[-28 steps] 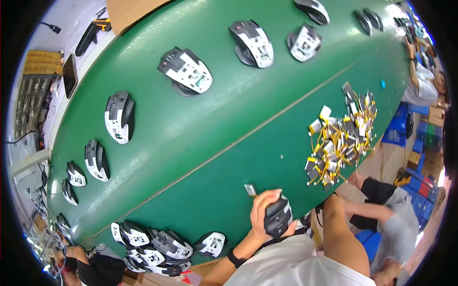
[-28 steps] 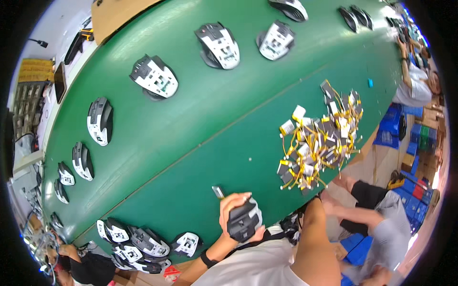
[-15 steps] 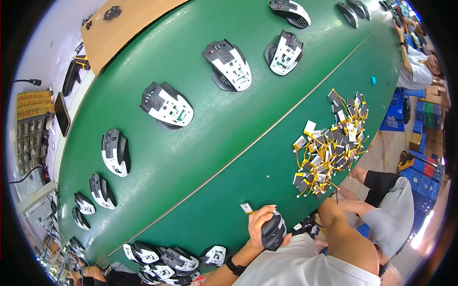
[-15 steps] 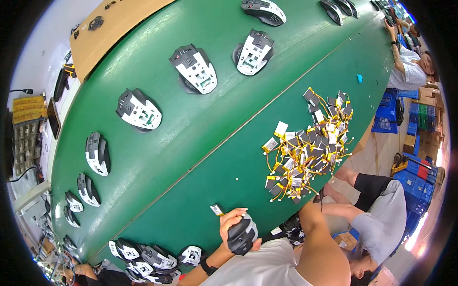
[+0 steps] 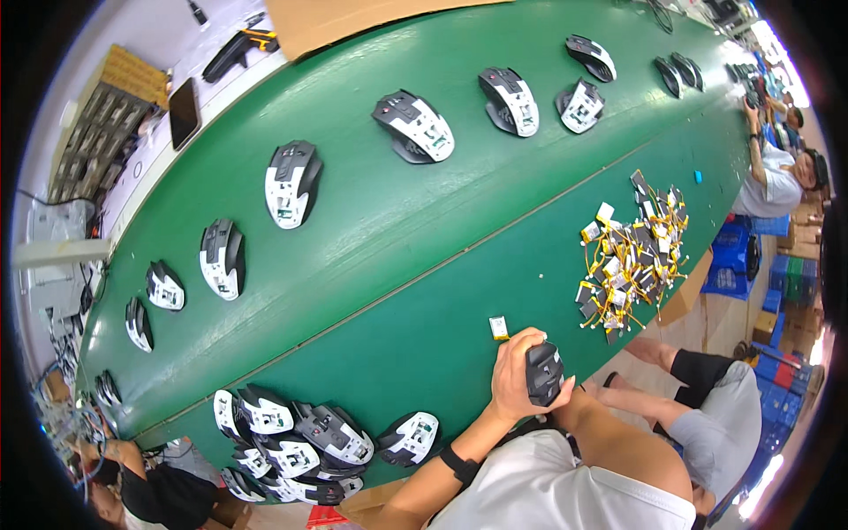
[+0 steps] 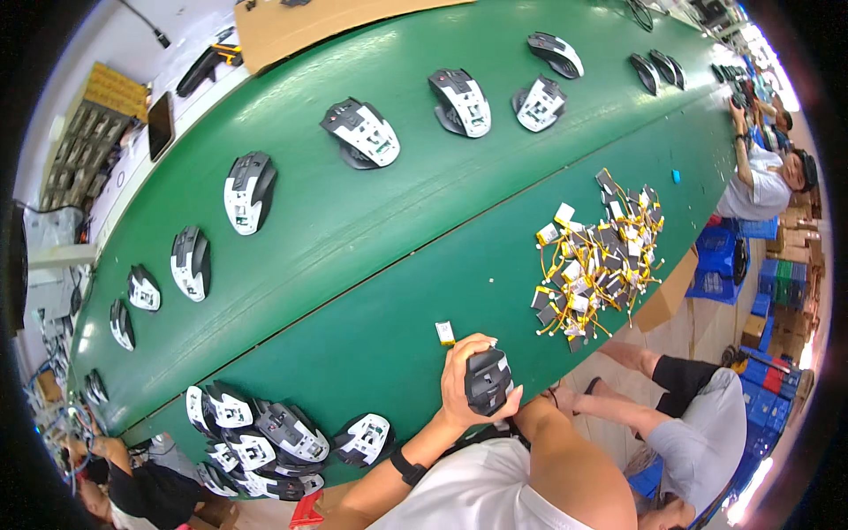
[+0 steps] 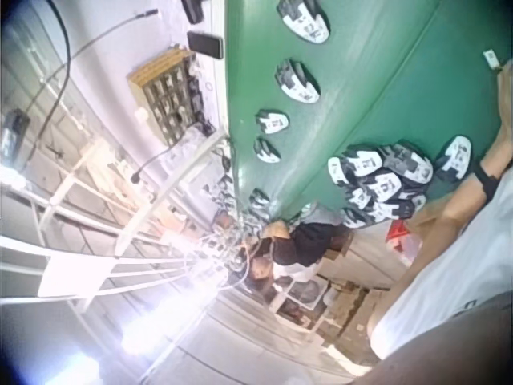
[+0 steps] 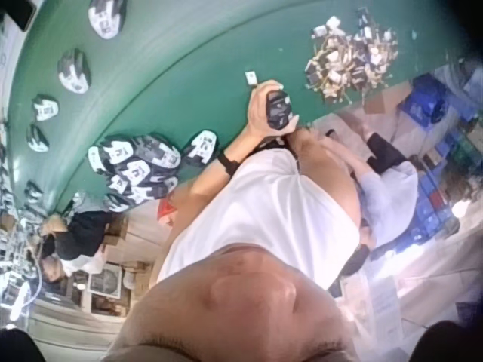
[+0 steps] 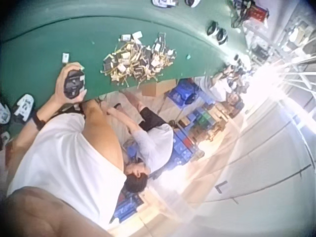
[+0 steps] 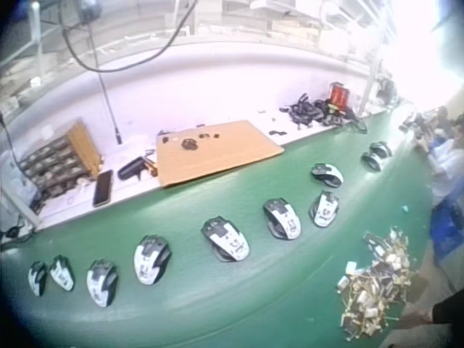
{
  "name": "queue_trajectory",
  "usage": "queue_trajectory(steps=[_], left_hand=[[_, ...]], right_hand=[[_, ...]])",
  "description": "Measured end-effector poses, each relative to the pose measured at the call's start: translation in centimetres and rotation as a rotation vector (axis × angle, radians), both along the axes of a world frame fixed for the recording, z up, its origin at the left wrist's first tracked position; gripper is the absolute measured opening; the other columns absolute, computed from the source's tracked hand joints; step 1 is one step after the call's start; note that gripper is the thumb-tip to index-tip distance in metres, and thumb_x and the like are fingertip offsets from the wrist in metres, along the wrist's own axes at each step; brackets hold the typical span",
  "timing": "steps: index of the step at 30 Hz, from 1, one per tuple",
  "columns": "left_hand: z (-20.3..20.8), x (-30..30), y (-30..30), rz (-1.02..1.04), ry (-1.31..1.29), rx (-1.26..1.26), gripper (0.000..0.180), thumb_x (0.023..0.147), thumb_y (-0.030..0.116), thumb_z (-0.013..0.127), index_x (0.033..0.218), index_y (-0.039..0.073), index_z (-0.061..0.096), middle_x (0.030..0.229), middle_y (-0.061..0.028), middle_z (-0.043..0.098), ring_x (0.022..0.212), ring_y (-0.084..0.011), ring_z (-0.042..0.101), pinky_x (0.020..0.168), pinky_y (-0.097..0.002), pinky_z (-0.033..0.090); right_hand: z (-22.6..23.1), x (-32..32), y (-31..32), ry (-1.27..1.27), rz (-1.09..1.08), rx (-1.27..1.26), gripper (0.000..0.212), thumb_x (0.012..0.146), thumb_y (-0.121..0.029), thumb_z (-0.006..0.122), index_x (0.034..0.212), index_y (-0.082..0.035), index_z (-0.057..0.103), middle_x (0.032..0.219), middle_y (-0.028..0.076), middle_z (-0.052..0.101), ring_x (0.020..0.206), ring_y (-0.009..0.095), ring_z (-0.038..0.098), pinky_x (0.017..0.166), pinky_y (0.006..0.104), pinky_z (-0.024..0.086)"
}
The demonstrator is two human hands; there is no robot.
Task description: Manually assembling wireless computer mice on a production line, inserting internal components and securing covers.
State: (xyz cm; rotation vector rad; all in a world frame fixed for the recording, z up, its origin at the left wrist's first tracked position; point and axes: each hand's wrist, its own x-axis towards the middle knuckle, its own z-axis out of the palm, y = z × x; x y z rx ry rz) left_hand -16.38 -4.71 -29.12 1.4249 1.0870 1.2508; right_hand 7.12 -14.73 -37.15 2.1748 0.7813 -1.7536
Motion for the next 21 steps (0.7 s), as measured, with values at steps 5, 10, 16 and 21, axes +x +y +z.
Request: queue_trajectory(steps=[5,10,16,21], left_hand=[[0.6,-0.3,-0.3,0.031,0.024,0.059,0.068,0.058,0.020,0.080,0.114,0.000,0.048,0.105,-0.0169,0.058,0.092,-0.0309,0.060,0.082,-0.0371,0.048],[-0.4,0.1,-0.4,0.000,-0.030,-0.060,0.066,0.060,0.020,0.081,0.114,0.002,0.046,0.103,-0.0132,0.054,0.087,-0.0297,0.057,0.079,-0.0363,0.047],[0.0,0.8,-0.2,0.053,-0.065,0.085,0.055,0.065,0.018,0.080,0.108,0.003,0.047,0.082,-0.0097,0.060,0.071,-0.0225,0.063,0.068,-0.0328,0.051],[-0.5,-1.2,-0.5,-0.120,-0.475,-0.131,0.032,0.079,0.020,0.074,0.098,0.002,0.055,0.081,-0.0046,0.064,0.073,-0.0155,0.061,0.071,-0.0289,0.049]], right_hand=[[-3.3,-1.4,-5.6,0.003,0.073,-0.010,0.033,0.086,-0.026,0.062,0.098,0.003,0.069,0.094,0.014,0.071,0.085,0.022,0.069,0.078,0.0331,0.054],[-5.5,0.4,-9.2,-0.029,0.176,0.032,0.034,0.086,-0.027,0.062,0.098,0.003,0.070,0.094,0.014,0.071,0.085,0.022,0.069,0.078,0.0329,0.054],[-8.4,1.2,-12.0,-0.045,0.322,0.149,0.034,0.086,-0.028,0.062,0.097,0.003,0.070,0.094,0.014,0.071,0.085,0.022,0.069,0.078,0.0327,0.053],[-10.1,-1.5,-10.3,-0.073,0.415,0.330,0.035,0.085,-0.029,0.063,0.097,0.003,0.070,0.094,0.014,0.071,0.085,0.022,0.069,0.078,0.0326,0.053]])
